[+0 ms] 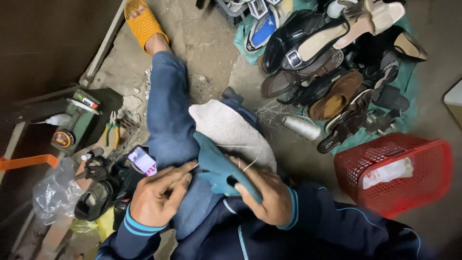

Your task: Hand-sewing the sole of a blue slipper using a needle and thread while sitting on the floor.

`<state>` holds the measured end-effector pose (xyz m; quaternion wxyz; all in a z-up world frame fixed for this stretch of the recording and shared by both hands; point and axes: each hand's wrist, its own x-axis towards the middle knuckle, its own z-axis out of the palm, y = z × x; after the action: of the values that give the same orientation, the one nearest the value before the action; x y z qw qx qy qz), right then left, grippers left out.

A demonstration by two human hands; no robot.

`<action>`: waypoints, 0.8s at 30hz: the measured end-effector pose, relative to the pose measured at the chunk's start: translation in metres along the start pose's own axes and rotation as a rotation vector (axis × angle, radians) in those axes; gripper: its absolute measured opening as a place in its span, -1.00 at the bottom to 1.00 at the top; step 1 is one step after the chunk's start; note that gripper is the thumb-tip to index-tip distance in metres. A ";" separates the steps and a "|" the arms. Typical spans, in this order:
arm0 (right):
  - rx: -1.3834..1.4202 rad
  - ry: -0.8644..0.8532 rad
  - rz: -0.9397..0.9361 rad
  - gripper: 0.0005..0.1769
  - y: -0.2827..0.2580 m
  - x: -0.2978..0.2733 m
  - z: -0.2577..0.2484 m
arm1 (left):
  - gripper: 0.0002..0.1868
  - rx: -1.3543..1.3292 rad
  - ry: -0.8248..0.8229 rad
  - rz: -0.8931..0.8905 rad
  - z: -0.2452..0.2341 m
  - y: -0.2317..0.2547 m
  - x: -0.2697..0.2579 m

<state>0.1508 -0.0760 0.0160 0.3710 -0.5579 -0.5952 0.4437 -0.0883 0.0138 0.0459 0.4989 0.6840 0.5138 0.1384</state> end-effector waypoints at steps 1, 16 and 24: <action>-0.002 -0.002 -0.048 -0.47 0.000 0.000 0.002 | -0.68 0.010 -0.028 -0.022 -0.002 0.001 0.001; -0.036 0.023 -0.187 -0.40 0.009 -0.005 0.008 | -0.66 0.134 -0.190 0.086 -0.005 -0.004 0.028; -0.056 0.042 -0.220 -0.40 0.009 0.001 0.009 | -0.68 0.151 -0.201 0.036 -0.007 0.001 0.034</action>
<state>0.1449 -0.0763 0.0046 0.4141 -0.5087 -0.6569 0.3717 -0.0781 0.0464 0.0389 0.4923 0.7393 0.4577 0.0391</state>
